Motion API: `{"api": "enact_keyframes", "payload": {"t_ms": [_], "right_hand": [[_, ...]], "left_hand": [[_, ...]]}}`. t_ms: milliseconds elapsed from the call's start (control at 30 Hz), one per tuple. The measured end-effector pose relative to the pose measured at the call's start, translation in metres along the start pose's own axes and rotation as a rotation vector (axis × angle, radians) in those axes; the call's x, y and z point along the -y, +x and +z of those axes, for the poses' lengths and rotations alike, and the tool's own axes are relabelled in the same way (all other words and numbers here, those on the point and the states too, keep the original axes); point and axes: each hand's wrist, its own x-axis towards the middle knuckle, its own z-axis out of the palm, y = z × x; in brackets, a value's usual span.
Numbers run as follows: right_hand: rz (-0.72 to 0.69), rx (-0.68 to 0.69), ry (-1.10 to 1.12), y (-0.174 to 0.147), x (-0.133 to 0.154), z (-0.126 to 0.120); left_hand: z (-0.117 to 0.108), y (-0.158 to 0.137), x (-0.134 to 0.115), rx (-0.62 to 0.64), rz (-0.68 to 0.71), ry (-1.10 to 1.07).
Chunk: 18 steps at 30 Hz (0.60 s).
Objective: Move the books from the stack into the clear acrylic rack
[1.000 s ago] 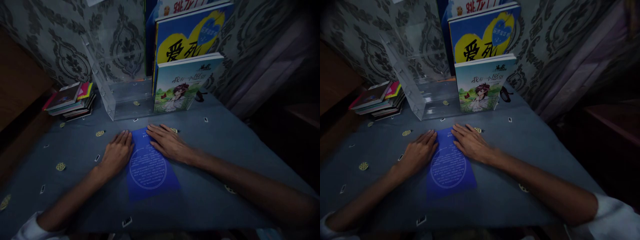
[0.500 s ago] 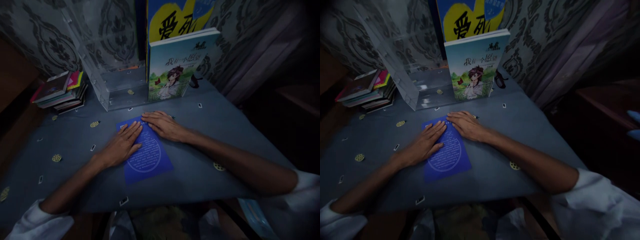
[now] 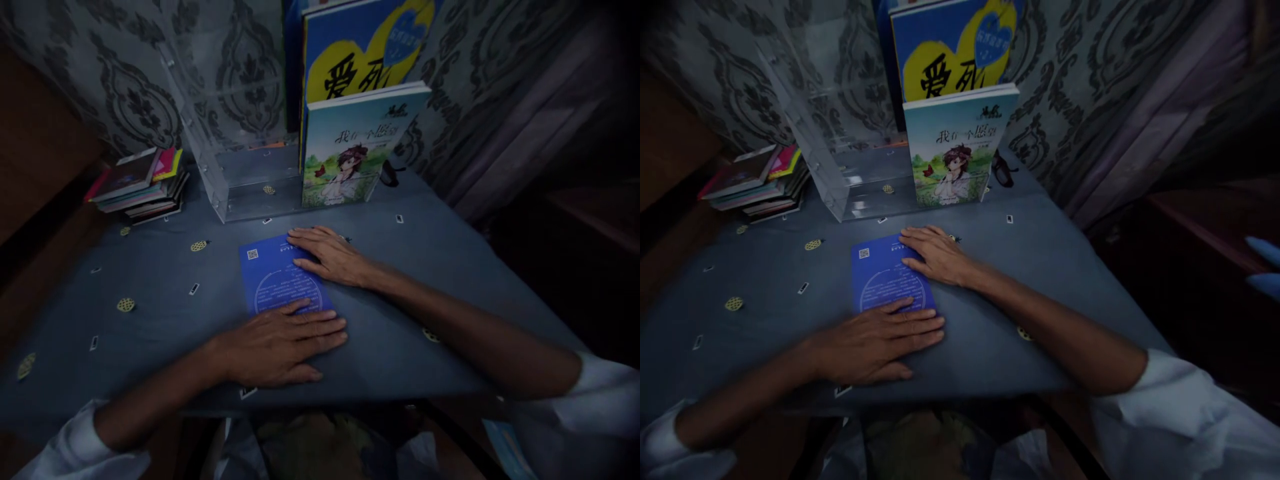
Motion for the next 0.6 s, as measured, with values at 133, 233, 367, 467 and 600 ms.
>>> {"api": "enact_keyframes", "payload": {"t_ms": [133, 233, 367, 467, 600], "right_hand": [[0.001, 0.001, -0.023, 0.000, -0.001, 0.002], [-0.005, 0.009, -0.024, 0.000, -0.001, 0.003], [-0.001, 0.038, -0.033, 0.001, 0.001, 0.002], [0.002, 0.038, -0.043, 0.001, 0.001, 0.003], [-0.006, 0.011, -0.042, 0.001, -0.002, 0.007]], "left_hand": [[-0.001, -0.011, 0.030, -0.047, -0.178, 0.041], [0.000, -0.029, 0.064, -0.181, -0.454, 0.099], [0.004, -0.055, 0.083, -0.299, -0.696, 0.146], [0.009, -0.069, 0.073, -0.347, -0.670, 0.141], [0.019, -0.083, 0.045, -0.414, -0.516, 0.114]]}}
